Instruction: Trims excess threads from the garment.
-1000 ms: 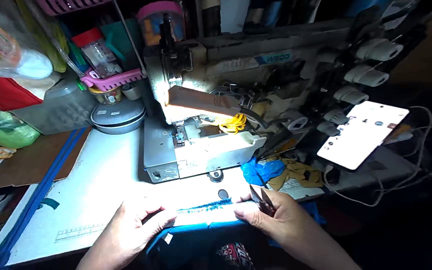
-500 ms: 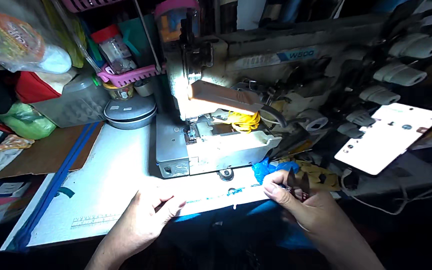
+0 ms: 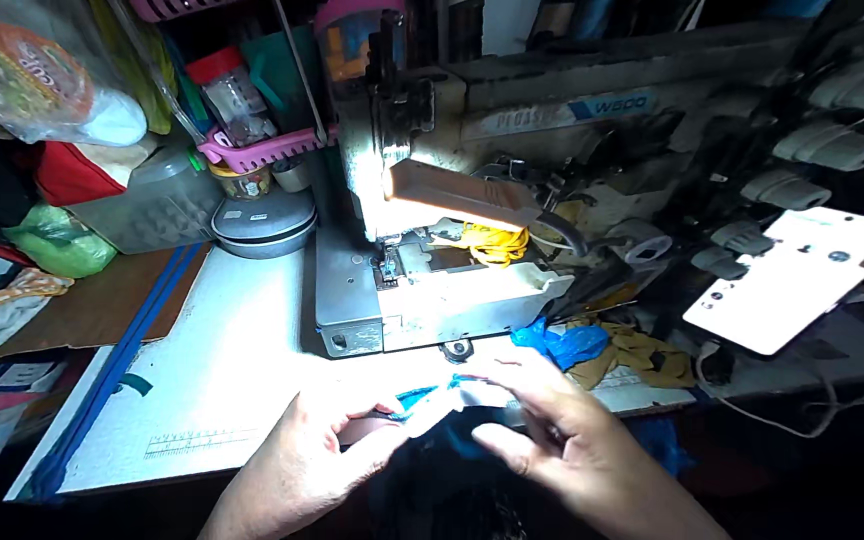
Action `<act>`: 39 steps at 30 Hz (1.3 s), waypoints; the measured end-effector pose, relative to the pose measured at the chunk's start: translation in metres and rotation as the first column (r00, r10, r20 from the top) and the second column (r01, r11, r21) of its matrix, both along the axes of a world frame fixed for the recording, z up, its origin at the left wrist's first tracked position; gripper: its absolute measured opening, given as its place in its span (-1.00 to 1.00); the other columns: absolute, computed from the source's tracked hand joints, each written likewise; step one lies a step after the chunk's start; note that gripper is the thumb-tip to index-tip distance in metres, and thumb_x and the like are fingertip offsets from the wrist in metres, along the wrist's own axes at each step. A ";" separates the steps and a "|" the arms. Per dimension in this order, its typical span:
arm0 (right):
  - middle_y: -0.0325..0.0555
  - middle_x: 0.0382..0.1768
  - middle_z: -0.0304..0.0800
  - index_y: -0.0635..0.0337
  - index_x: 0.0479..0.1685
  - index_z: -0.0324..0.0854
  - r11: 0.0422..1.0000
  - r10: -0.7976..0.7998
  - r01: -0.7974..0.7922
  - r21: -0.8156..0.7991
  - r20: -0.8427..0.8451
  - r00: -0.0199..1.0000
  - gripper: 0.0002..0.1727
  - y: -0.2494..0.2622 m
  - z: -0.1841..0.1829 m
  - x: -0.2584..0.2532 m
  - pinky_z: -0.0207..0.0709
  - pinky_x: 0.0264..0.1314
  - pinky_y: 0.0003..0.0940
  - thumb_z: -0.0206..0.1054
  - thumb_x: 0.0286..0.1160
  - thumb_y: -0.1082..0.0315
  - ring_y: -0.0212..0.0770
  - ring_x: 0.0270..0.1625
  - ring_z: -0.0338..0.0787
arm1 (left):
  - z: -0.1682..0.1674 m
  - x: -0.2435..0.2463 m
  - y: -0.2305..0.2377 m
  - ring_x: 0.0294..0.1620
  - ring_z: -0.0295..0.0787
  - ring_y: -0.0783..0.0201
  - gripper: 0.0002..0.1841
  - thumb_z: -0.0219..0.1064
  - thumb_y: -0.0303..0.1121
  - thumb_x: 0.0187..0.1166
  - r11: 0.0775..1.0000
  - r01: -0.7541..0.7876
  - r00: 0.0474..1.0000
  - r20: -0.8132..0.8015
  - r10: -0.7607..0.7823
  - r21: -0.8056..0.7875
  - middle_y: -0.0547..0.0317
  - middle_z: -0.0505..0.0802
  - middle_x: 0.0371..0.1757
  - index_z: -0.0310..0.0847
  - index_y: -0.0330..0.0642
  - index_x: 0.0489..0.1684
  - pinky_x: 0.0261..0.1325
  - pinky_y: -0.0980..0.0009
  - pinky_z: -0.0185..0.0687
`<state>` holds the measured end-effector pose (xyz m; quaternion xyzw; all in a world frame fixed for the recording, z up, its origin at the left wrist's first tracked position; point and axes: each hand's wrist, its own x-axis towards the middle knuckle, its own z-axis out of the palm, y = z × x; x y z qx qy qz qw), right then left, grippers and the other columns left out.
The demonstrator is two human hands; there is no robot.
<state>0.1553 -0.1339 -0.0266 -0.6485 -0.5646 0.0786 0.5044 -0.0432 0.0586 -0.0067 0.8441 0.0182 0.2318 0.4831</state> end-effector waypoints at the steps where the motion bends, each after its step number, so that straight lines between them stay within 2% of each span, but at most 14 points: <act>1: -0.23 0.19 0.80 -0.06 0.36 0.74 0.998 0.055 -0.055 -0.016 0.019 0.998 -0.54 0.003 0.001 -0.006 0.63 -0.10 -0.64 0.38 0.59 -0.04 -0.61 -0.11 0.71 | -0.001 0.002 -0.004 -0.12 0.75 0.67 -0.83 0.37 -0.27 0.64 0.999 0.023 1.000 -0.021 -0.023 -0.029 0.35 0.89 -0.16 0.82 -0.16 -0.11 -0.03 0.69 0.68; 3: -0.22 -0.06 0.85 0.06 0.24 0.78 0.987 0.150 -0.154 -0.041 -0.089 0.985 -0.64 0.009 0.000 -0.021 0.63 -0.12 -0.60 0.37 0.62 0.09 -0.56 -0.19 0.72 | -0.003 0.006 -0.011 -0.03 0.80 0.66 -0.80 0.38 -0.27 0.65 0.997 0.052 0.997 -0.054 -0.055 -0.058 0.32 0.92 -0.10 0.84 -0.18 -0.06 0.09 0.64 0.72; 5: -0.32 -0.38 0.75 0.17 -0.08 0.75 0.973 0.199 -0.223 -0.060 -0.268 0.943 -0.81 0.013 -0.003 -0.026 0.52 -0.31 -0.74 0.38 0.59 0.23 -0.66 -0.38 0.62 | -0.004 0.007 -0.009 -0.14 0.75 0.71 -0.80 0.39 -0.23 0.62 0.997 0.039 0.996 -0.078 -0.044 -0.060 0.37 0.90 -0.19 0.85 -0.15 -0.11 -0.03 0.70 0.67; 7: -0.46 -0.49 0.65 0.17 -0.17 0.72 0.970 0.205 -0.240 -0.042 -0.387 0.899 -0.85 0.011 0.000 -0.021 0.41 -0.41 -0.83 0.40 0.56 0.27 -0.77 -0.46 0.52 | -0.004 0.004 -0.001 -0.25 0.68 0.76 -0.81 0.41 -0.23 0.61 0.992 0.058 0.993 -0.092 -0.069 -0.114 0.43 0.85 -0.29 0.82 -0.16 -0.18 -0.17 0.76 0.61; 15: -0.63 -0.51 0.52 -0.01 -0.25 0.62 0.978 0.192 -0.206 0.019 -0.452 0.871 -0.85 0.008 0.007 -0.014 0.35 -0.44 -0.87 0.38 0.61 0.16 -0.82 -0.49 0.46 | -0.005 -0.004 0.000 -0.25 0.71 0.75 -0.87 0.43 -0.27 0.58 0.929 0.094 0.991 -0.051 -0.120 -0.358 0.54 0.84 -0.29 0.80 -0.11 -0.17 -0.16 0.75 0.64; 18: -0.64 -0.53 0.50 -0.05 -0.31 0.59 0.975 0.217 -0.216 0.058 -0.481 0.850 -0.84 0.007 0.004 -0.017 0.33 -0.46 -0.88 0.35 0.65 0.18 -0.83 -0.50 0.44 | -0.005 -0.002 -0.003 -0.22 0.75 0.73 -0.85 0.41 -0.24 0.61 0.937 0.071 0.994 -0.056 -0.096 -0.341 0.51 0.87 -0.26 0.83 -0.10 -0.14 -0.11 0.73 0.68; 22: -0.64 -0.53 0.58 -0.11 -0.31 0.63 0.997 0.078 -0.055 0.063 -0.462 0.884 -0.90 0.003 0.002 -0.012 0.36 -0.52 -0.84 0.38 0.58 0.20 -0.79 -0.54 0.46 | -0.005 -0.003 -0.004 -0.19 0.76 0.72 -0.87 0.40 -0.31 0.62 0.961 0.031 0.999 -0.017 -0.037 -0.275 0.47 0.89 -0.23 0.85 -0.12 -0.18 -0.08 0.72 0.69; 27: -0.63 -0.51 0.57 -0.11 -0.29 0.64 0.995 0.098 -0.081 0.054 -0.532 0.841 -0.92 0.014 -0.011 -0.020 0.38 -0.47 -0.84 0.40 0.56 0.23 -0.78 -0.51 0.49 | -0.011 0.005 -0.012 0.25 0.69 0.67 -0.81 0.28 -0.30 0.71 0.891 0.259 0.962 0.176 -0.206 -0.373 0.48 0.83 0.23 0.82 -0.05 0.04 0.34 0.64 0.62; 29: -0.58 -0.49 0.65 -0.05 -0.26 0.67 0.994 0.112 -0.101 0.051 -0.576 0.810 -0.95 0.021 -0.018 -0.030 0.48 -0.40 -0.80 0.40 0.55 0.28 -0.75 -0.46 0.57 | -0.013 0.013 -0.024 0.10 0.71 0.75 -0.82 0.24 -0.29 0.74 0.829 0.280 0.959 0.176 -0.221 -0.484 0.59 0.86 0.07 0.79 0.02 0.05 0.20 0.71 0.61; 31: -0.54 -0.43 0.67 0.02 -0.20 0.69 0.997 0.075 -0.050 0.062 -0.528 0.846 -0.96 0.023 -0.024 -0.037 0.50 -0.34 -0.79 0.37 0.55 0.30 -0.73 -0.40 0.59 | -0.015 0.019 -0.032 -0.02 0.72 0.76 -0.84 0.22 -0.28 0.75 0.799 0.239 0.971 0.155 -0.183 -0.551 0.61 0.86 -0.10 0.75 0.03 -0.01 0.09 0.71 0.62; 33: -0.39 -0.16 0.80 0.07 0.12 0.75 0.997 -0.017 0.044 0.067 -0.365 0.931 -0.70 0.018 -0.026 -0.036 0.62 -0.05 -0.67 0.29 0.68 0.10 -0.63 -0.15 0.72 | -0.014 0.019 -0.034 -0.07 0.74 0.71 -0.85 0.22 -0.32 0.75 0.829 0.163 0.986 0.116 -0.119 -0.535 0.55 0.86 -0.13 0.72 -0.04 -0.01 0.07 0.66 0.65; 35: -0.23 -0.10 0.77 0.09 0.35 0.71 0.990 -0.121 0.130 0.052 -0.158 0.980 -0.41 0.011 -0.015 -0.039 0.56 -0.07 -0.64 0.01 0.80 -0.16 -0.58 -0.14 0.67 | -0.011 0.017 -0.032 -0.10 0.72 0.69 -0.84 0.23 -0.33 0.75 0.883 0.126 0.992 0.080 -0.101 -0.452 0.47 0.83 -0.13 0.69 -0.16 0.03 0.04 0.66 0.65; 37: 0.00 -0.10 0.83 0.26 0.33 0.70 0.989 -0.147 0.147 0.006 -0.045 0.988 -0.37 0.001 0.005 -0.049 0.60 -0.02 -0.49 -0.08 0.87 -0.08 -0.40 -0.08 0.74 | -0.011 0.015 -0.031 -0.10 0.73 0.66 -0.83 0.28 -0.36 0.71 0.909 0.101 0.995 0.053 -0.087 -0.403 0.39 0.83 -0.13 0.69 -0.25 0.04 0.03 0.65 0.67; 39: 0.10 -0.06 0.86 0.32 0.30 0.72 0.986 -0.160 0.162 -0.040 0.037 0.986 -0.54 -0.005 0.021 -0.060 0.67 0.00 -0.38 0.08 0.82 0.15 -0.26 -0.04 0.81 | -0.009 0.015 -0.032 -0.13 0.73 0.65 -0.85 0.30 -0.41 0.67 0.920 0.077 0.997 0.035 -0.068 -0.384 0.36 0.83 -0.16 0.69 -0.28 0.00 0.00 0.65 0.68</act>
